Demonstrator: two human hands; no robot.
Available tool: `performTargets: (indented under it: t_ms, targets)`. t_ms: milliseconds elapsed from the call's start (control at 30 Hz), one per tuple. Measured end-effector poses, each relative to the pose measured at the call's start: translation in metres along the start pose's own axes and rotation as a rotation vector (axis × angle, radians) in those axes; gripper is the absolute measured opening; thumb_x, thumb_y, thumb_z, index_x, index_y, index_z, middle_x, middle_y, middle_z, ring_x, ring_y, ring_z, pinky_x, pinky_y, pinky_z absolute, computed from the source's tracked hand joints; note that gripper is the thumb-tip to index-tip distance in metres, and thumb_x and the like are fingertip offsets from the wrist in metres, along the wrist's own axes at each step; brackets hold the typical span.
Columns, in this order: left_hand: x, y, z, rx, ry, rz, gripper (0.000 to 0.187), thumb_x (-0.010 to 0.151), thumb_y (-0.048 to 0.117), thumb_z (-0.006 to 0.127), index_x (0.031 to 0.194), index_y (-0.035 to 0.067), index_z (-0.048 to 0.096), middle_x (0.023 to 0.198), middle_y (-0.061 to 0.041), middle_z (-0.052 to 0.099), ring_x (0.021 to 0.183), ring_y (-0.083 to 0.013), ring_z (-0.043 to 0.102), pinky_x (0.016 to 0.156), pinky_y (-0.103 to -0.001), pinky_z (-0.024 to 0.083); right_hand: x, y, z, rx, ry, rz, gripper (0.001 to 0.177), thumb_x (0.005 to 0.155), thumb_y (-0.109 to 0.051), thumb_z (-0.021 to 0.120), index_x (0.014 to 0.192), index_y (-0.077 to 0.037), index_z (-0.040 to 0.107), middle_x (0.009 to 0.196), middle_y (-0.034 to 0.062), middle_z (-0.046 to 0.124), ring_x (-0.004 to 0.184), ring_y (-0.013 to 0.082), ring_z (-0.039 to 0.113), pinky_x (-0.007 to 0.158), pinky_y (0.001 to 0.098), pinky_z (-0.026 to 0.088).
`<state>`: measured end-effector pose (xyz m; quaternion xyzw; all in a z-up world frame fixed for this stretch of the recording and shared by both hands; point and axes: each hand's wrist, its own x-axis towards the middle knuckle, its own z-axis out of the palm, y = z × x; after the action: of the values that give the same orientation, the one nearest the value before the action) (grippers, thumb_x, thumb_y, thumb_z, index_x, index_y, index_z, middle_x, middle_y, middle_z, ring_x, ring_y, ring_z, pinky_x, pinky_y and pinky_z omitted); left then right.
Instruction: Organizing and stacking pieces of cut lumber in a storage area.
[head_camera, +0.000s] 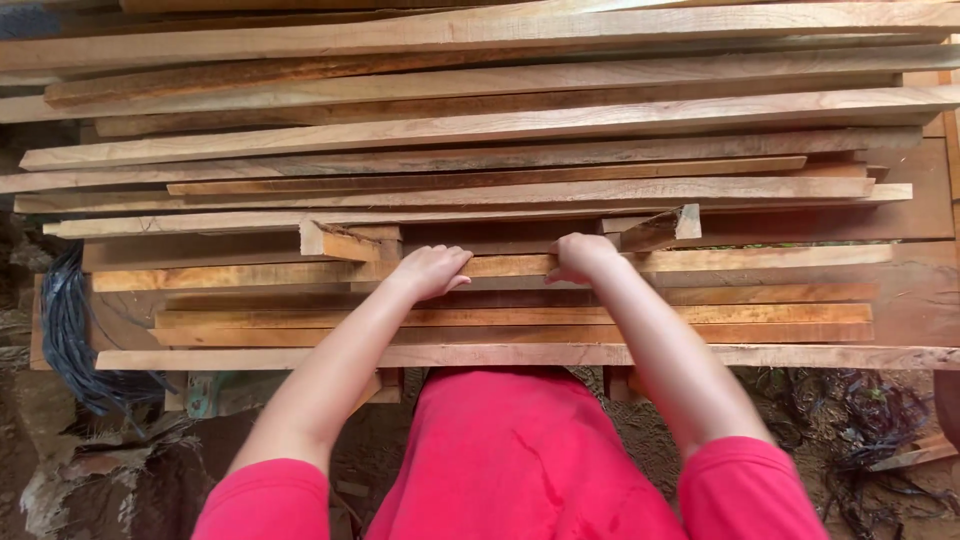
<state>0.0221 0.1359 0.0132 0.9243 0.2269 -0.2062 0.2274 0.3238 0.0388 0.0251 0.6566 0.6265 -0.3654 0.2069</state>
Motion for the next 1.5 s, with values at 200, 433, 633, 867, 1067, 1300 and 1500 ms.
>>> performTargets:
  t_ms: [200, 433, 633, 867, 1067, 1300, 1500]
  targets:
    - [0.022, -0.011, 0.046, -0.071, -0.038, -0.174, 0.055, 0.099, 0.047, 0.059, 0.147, 0.021, 0.051, 0.133, -0.001, 0.063, 0.125, -0.0266, 0.059, 0.101, -0.048, 0.052, 0.029, 0.017, 0.040, 0.210, 0.006, 0.075, 0.072, 0.074, -0.070, 0.076, 0.135, -0.033, 0.067, 0.131, 0.0058, 0.071, 0.125, 0.0286, 0.066, 0.105, 0.0459, 0.054]
    - [0.001, 0.002, 0.028, -0.266, -0.071, -0.430, 0.065, 0.100, 0.066, 0.043, 0.143, 0.019, 0.058, 0.137, -0.004, 0.066, 0.129, -0.0278, 0.060, 0.109, -0.049, 0.043, -0.027, -0.022, -0.007, 0.184, -0.041, 0.132, 0.084, 0.093, -0.082, 0.028, 0.141, -0.022, 0.064, 0.137, 0.0120, 0.069, 0.135, 0.0286, 0.059, 0.112, 0.0444, 0.043]
    - [0.003, 0.007, 0.056, -0.274, -0.025, -0.497, 0.063, 0.101, 0.069, 0.032, 0.122, 0.021, 0.068, 0.121, -0.005, 0.072, 0.121, -0.0276, 0.063, 0.105, -0.048, 0.043, -0.030, -0.023, 0.010, 0.186, -0.087, 0.150, 0.091, 0.089, -0.085, 0.025, 0.137, -0.020, 0.067, 0.135, 0.0137, 0.070, 0.134, 0.0308, 0.060, 0.110, 0.0470, 0.044]
    - [0.002, 0.010, 0.073, -0.240, 0.112, -0.504, 0.061, 0.098, 0.071, 0.041, 0.120, 0.021, 0.068, 0.115, -0.003, 0.072, 0.118, -0.0253, 0.064, 0.107, -0.047, 0.041, -0.018, -0.017, 0.044, 0.181, 0.078, 0.176, 0.092, 0.083, -0.094, 0.030, 0.131, -0.027, 0.069, 0.126, 0.0041, 0.074, 0.127, 0.0251, 0.064, 0.107, 0.0427, 0.043]
    - [-0.014, 0.027, 0.064, -0.321, 0.257, -0.568, 0.058, 0.090, 0.072, 0.055, 0.111, 0.019, 0.066, 0.113, -0.005, 0.073, 0.120, -0.0243, 0.063, 0.114, -0.045, 0.034, -0.029, -0.024, 0.071, 0.197, 0.474, 0.173, 0.072, 0.082, -0.088, 0.051, 0.109, -0.025, 0.075, 0.107, 0.0006, 0.078, 0.110, 0.0239, 0.069, 0.103, 0.0435, 0.044]
    - [-0.022, 0.030, 0.083, -0.368, 0.285, -0.546, 0.052, 0.082, 0.058, 0.075, 0.118, 0.025, 0.057, 0.121, 0.001, 0.072, 0.126, -0.0202, 0.060, 0.114, -0.042, 0.032, -0.023, -0.022, 0.099, 0.196, 0.598, 0.146, 0.060, 0.076, -0.076, 0.069, 0.112, -0.028, 0.065, 0.108, -0.0024, 0.074, 0.113, 0.0223, 0.067, 0.100, 0.0438, 0.043]
    - [-0.040, 0.050, 0.103, -0.212, 0.343, -0.454, 0.047, 0.083, 0.052, 0.076, 0.125, 0.034, 0.065, 0.123, 0.014, 0.063, 0.122, -0.0138, 0.054, 0.110, -0.043, 0.033, -0.045, -0.025, 0.125, 0.035, 0.895, -0.036, 0.052, 0.072, -0.067, 0.077, 0.109, -0.032, 0.072, 0.109, -0.0086, 0.063, 0.109, 0.0163, 0.060, 0.098, 0.0382, 0.042]
